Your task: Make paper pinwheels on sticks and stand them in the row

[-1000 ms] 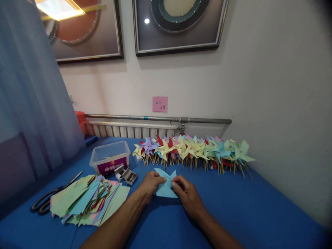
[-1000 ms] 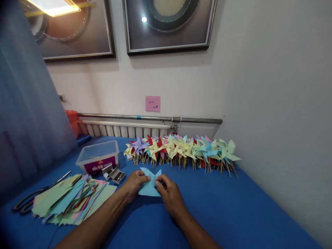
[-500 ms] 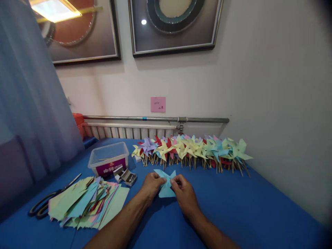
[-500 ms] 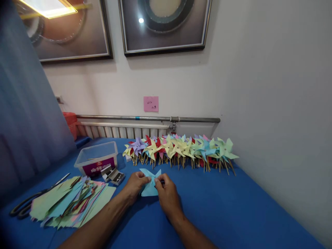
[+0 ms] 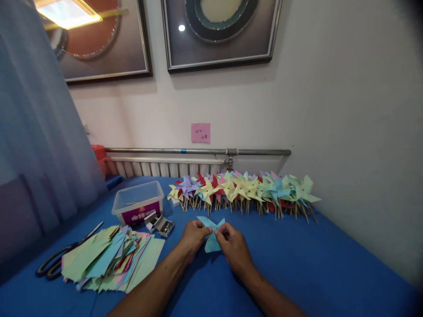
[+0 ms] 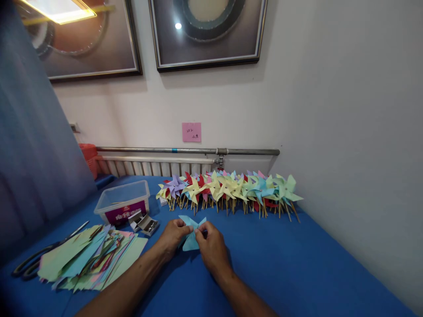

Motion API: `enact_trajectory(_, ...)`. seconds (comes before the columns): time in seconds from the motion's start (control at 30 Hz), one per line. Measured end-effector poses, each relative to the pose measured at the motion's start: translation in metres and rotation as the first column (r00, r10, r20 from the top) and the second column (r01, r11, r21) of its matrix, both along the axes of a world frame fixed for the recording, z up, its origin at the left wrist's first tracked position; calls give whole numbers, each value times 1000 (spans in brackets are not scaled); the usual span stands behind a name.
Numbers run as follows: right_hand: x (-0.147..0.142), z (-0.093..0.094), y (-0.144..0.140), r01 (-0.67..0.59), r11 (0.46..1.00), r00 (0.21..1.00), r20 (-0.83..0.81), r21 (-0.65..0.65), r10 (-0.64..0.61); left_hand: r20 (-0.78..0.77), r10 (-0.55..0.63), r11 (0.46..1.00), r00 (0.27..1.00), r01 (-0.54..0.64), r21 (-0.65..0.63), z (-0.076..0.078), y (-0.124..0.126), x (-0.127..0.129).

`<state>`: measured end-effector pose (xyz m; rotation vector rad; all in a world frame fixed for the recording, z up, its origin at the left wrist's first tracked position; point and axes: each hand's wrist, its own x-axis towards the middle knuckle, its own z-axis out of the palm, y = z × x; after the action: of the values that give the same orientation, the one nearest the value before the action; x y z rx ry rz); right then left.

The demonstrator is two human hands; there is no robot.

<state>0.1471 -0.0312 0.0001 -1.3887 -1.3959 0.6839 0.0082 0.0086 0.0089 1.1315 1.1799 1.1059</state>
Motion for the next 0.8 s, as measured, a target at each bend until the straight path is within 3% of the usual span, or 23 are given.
enact_trajectory(0.13, 0, -4, 2, -29, 999, 998, -51, 16, 29, 31, -27, 1000, 999, 27, 1, -1, 1, -1)
enact_trajectory(0.2, -1, -8, 5, -35, 999, 988, -151, 30, 39, 78, -45, 999, 996, 46, -6, -2, 1, -1)
enact_trajectory(0.33, -1, -14, 12, -56, 998, 900, -432, 8, 54, 180, -50, 998, 982, 57, -37, -5, 4, -3)
enact_trajectory(0.47, -1, -17, 16, -154, 988, 812, -573, -28, 110, 185, -40, 999, 982, 46, -28, -8, 6, -4)
enact_trajectory(0.6, -1, -19, 18, -174, 984, 772, -625, -35, 115, 170, -60, 998, 984, 61, -2, -14, 8, -2)
enact_trajectory(0.8, -2, -18, 19, -117, 991, 800, -597, -59, 59, 130, -69, 997, 989, 71, -13, -22, 12, 0)
